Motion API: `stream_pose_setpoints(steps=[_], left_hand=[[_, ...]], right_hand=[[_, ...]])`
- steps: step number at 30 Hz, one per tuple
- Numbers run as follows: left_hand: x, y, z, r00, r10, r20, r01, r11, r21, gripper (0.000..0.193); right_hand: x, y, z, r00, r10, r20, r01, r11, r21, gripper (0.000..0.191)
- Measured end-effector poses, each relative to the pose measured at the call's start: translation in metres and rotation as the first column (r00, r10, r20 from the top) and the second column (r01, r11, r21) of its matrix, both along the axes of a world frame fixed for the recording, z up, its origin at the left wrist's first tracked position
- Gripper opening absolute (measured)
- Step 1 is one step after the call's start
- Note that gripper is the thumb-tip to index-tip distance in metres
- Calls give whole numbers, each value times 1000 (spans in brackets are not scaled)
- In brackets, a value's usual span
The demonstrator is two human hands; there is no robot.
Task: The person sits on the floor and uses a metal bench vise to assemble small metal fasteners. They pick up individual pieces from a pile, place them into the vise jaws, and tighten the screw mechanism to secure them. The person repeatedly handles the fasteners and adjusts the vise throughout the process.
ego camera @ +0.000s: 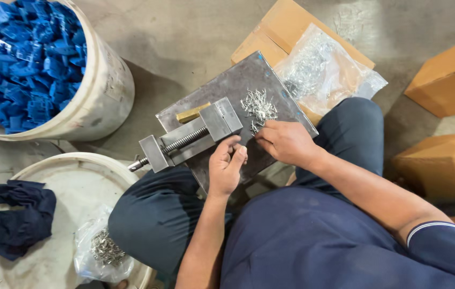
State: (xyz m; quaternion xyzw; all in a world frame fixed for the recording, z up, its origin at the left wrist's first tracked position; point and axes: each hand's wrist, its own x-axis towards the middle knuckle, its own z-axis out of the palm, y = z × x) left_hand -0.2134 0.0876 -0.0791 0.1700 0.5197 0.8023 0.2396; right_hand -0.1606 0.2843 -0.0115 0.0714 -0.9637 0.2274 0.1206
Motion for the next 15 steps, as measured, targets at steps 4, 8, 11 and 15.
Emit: stream_pose_setpoints(steps=[4, 8, 11, 15], left_hand=[[2, 1, 7, 1000, 17, 3, -17, 1000, -14, 29], [4, 0, 16, 975, 62, -212, -108, 971, -215, 25], [3, -2, 21, 947, 8, -322, -124, 932, -341, 20], [3, -4, 27, 911, -26, -412, -115, 943, -313, 18]], right_hand=[[1, -2, -9, 1000, 6, 0, -6, 999, -41, 12], [8, -4, -21, 983, 65, 171, 31, 860, -510, 16], [9, -3, -31, 916, 198, 349, 178, 578, -796, 18], [8, -2, -35, 809, 300, 505, 441, 257, -860, 18]])
